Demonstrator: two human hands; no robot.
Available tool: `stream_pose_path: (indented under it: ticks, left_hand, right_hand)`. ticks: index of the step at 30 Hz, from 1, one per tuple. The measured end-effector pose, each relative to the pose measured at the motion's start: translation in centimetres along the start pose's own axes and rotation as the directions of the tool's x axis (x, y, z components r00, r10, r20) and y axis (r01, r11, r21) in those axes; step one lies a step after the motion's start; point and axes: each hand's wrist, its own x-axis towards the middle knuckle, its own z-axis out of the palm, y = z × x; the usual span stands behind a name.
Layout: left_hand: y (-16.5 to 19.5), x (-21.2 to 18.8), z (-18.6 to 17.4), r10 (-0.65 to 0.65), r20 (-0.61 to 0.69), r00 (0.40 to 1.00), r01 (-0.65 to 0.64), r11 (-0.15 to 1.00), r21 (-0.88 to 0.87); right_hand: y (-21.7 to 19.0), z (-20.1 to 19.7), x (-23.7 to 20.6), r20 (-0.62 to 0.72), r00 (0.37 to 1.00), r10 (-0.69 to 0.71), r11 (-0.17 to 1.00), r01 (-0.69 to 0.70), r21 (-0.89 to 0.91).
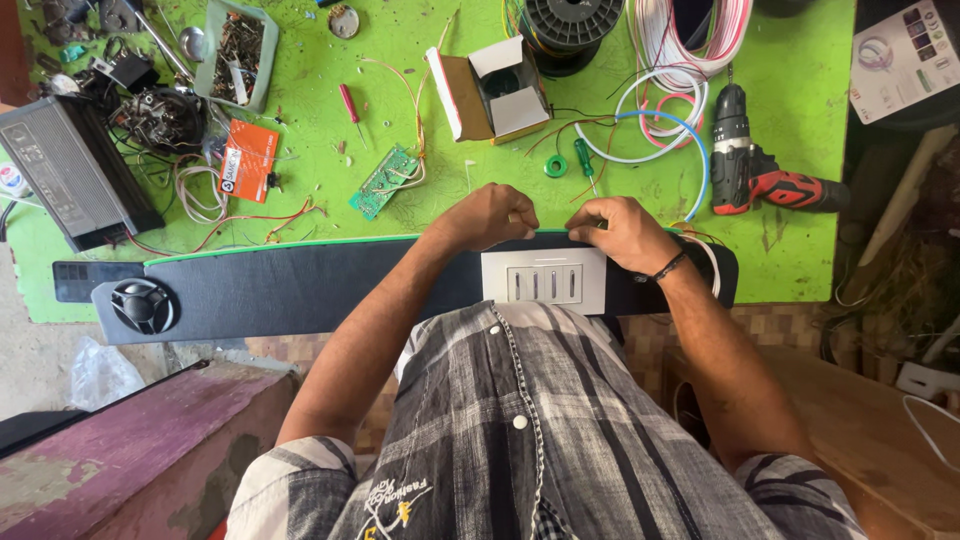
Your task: The person applies glue from a small white bottle along the edge of a long black speaker bar to secure a green LED strip. They repeatedly pick up the glue bottle, apply glue in short segments, and press the strip into place along the bar's length.
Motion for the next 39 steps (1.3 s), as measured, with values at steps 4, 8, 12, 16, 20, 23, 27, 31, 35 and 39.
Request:
stream_pose_path:
  ticks: [4,8,12,16,20,23,27,31,35,39]
  left_hand:
    - [-0.6,0.6,0.1,-0.057,0.074,0.996,0.062,0.997,-0.056]
    - [-1.1,1.6,-0.3,-0.015,0.133,0.991,0.021,0.999,-0.038]
    - [-1.3,2.6,-0.5,-0.028,0.181,0.983,0.044,0.996,-0.082]
    - [-1.3,3.3,-0.1,0.050,0.179,0.983,-0.035,0.996,-0.087]
    - [-1.5,3.3,0.1,0.030,0.158,0.987,-0.019,0.997,-0.071]
    - [-1.5,3.2,0.3,0.035,0.149,0.988,-0.025,0.997,-0.066]
    - [-1.7,3.0,0.4,0.031,0.163,0.986,-0.013,0.994,-0.110]
    - [-2.0,3.3,0.1,0.115,0.153,0.981,-0.107,0.993,-0.056]
    - [-2.0,3.8,-0.2,0.126,0.232,0.965,-0.109,0.990,-0.086]
    - [-1.8,3.8,-0.2,0.082,0.232,0.969,-0.071,0.996,-0.055]
  right_hand:
    - [-0.4,0.2,-0.1,-0.022,1.000,-0.009,1.000,0.009,-0.030]
    - [-0.4,0.2,-0.1,-0.024,1.000,-0.019,0.999,0.018,-0.042]
    - [-0.4,0.3,0.0,-0.031,0.999,-0.034,0.999,0.034,-0.011]
    - [-0.5,0.5,-0.1,-0.030,1.000,0.008,1.000,-0.008,0.000]
    - [-0.6,0.6,-0.2,-0.039,0.999,-0.015,1.000,0.014,-0.017]
    - [-0.4,0.2,0.1,-0.007,1.000,-0.009,1.000,0.009,-0.018]
    - [0.2,-0.2,0.7,0.054,0.997,0.057,0.998,-0.056,-0.010]
    - [2.2,-1.0,0.2,0.080,0.982,0.170,0.983,-0.175,0.054]
    - [5.8,-3.8,-0.9,0.098,0.986,0.136,0.980,-0.149,0.129]
    - [8.6,-4.6,-2.1,0.045,0.992,0.116,0.986,-0.121,0.118]
